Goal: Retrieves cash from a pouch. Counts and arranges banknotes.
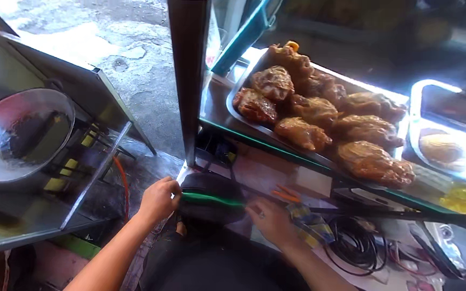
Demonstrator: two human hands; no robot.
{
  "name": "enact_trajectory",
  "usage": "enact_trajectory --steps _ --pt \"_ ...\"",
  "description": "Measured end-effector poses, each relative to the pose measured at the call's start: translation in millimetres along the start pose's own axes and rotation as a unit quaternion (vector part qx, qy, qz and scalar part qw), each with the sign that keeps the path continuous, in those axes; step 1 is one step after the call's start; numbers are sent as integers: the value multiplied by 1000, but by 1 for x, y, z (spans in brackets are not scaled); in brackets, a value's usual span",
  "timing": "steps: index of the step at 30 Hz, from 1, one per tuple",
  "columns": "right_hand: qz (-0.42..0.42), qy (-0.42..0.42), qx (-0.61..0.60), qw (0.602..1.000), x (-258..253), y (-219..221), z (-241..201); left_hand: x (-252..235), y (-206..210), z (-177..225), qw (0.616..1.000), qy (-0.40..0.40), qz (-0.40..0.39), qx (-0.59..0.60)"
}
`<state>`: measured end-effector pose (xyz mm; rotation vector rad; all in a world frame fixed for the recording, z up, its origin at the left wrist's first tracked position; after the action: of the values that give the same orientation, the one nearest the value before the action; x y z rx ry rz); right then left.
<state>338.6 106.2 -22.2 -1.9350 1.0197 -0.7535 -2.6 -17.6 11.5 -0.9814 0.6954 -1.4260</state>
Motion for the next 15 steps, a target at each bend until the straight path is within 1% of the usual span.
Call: enact_trajectory --steps 2,3,4,6,7,8,10,12,15 --pt "19 -65 22 997 -1 8 -16 10 12 -6 999 35 15 1" --pt "7 -90 38 995 -2 12 -26 13 19 -5 998 57 23 -5" --pt "-31 -91 59 994 -4 15 -35 16 26 -3 996 83 35 -16" --pt "-143 -45 102 983 -7 19 -54 18 34 7 991 126 38 -35" --pt "-175 -26 117 977 -7 23 -61 19 38 11 989 140 25 -42" --pt "-187 -13 128 974 -7 28 -65 20 41 14 987 151 14 -48" --pt "-195 0 145 970 -10 34 -70 21 46 16 983 174 12 -56" --pt "-180 -10 152 972 -12 36 -75 24 50 16 977 207 7 -47" --pt "-143 -48 142 978 -15 41 -89 37 55 16 968 244 -49 -29"
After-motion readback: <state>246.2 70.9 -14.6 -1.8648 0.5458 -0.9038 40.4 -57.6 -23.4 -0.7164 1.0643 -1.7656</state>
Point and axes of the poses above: each hand's wrist, its own x-axis away from the middle knuckle, its own y-axis out of the palm, z = x × y, the point moved 2 cm from there along -x, towards the middle knuckle, and after that the axes turned 14 degrees about y, right-handed, at the moved point
